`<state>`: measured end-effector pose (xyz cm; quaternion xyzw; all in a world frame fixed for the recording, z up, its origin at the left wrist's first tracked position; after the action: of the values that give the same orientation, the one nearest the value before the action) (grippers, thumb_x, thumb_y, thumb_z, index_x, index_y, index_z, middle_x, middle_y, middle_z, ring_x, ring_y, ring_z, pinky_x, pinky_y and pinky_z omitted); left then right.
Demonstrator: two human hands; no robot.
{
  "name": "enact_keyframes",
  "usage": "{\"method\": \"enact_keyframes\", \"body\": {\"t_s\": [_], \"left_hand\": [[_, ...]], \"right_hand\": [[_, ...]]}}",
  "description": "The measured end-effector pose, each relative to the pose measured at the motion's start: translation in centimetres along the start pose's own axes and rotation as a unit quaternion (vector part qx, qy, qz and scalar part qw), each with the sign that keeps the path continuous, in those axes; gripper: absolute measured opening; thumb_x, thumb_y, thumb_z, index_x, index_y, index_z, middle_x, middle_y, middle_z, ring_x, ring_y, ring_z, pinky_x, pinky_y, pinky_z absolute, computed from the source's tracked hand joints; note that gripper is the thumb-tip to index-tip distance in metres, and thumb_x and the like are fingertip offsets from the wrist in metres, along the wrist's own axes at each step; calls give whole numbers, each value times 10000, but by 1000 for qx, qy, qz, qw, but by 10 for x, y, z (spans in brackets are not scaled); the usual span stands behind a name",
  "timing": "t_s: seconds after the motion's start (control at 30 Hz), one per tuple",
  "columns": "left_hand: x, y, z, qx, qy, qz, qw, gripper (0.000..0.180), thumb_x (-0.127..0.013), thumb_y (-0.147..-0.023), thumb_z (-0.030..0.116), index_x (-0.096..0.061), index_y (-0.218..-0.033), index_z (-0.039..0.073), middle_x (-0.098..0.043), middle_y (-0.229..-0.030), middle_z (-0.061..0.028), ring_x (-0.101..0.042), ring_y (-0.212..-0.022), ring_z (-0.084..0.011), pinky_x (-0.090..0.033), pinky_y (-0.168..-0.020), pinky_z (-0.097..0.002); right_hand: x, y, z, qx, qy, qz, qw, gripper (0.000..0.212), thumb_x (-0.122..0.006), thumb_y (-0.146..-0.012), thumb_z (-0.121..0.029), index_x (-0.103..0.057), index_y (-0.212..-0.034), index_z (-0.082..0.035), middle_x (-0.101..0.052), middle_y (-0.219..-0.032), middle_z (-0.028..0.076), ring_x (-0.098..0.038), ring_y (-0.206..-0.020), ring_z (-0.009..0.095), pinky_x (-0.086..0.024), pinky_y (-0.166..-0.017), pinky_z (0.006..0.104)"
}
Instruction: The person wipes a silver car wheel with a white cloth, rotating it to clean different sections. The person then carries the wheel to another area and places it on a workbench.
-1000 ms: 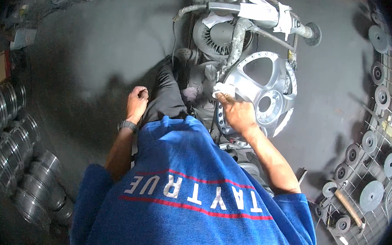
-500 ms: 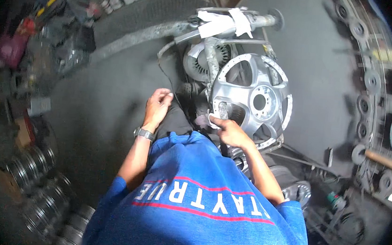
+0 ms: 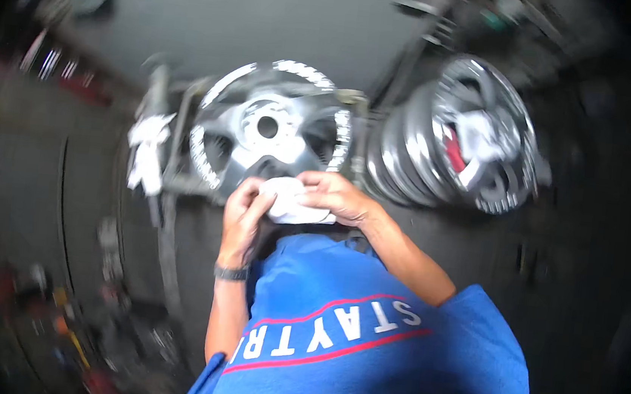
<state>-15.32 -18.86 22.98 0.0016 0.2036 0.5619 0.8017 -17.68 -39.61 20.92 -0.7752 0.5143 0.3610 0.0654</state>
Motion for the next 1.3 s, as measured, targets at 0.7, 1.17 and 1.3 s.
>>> {"method": "enact_keyframes", "body": {"t_s": [0.7,1.17,1.3], "left_hand": [[-188,-81,-42,-124,-339,-266,894,243,-764,-982,190,-684,-1095,-10,-728,-956,-47,-650,-843,-121,-544,-773,-312],[-412,-169,-125,103,-138,-55,983,271,-713,-963,156,-624,-1132,-37,-699,-850,-88,-670,-674,-177,-504,-533,-330],[-418,-179,-134,131,-142,-26,981,190,-710,-987,200,-659,-1057,31,-683,-845,-44,-627,-670,-137,-451,-514,-296]], "right_hand": [[4,308,-4,475,-42,582,659,125,-666,-998,-72,-682,-1114,-29,-719,-998,43,-697,-895,148,-566,-828,296],[165,317,-179,225,485,598,598,546,-854,-876,-321,-662,-1312,-53,-753,-1160,169,-730,-1092,324,-566,-936,425],[221,273,-198,59,609,584,533,637,-853,-845,-405,-640,-1342,-70,-704,-1237,208,-691,-1149,430,-553,-943,535]]}}
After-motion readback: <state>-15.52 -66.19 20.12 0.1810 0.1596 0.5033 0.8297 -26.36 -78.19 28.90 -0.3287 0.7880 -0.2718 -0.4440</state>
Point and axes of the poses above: each hand's wrist, its own y-axis away from the middle knuckle, its own x-axis out of the back of the hand, z = x × y, the point moved 3 cm from there along -y, towards the middle knuckle
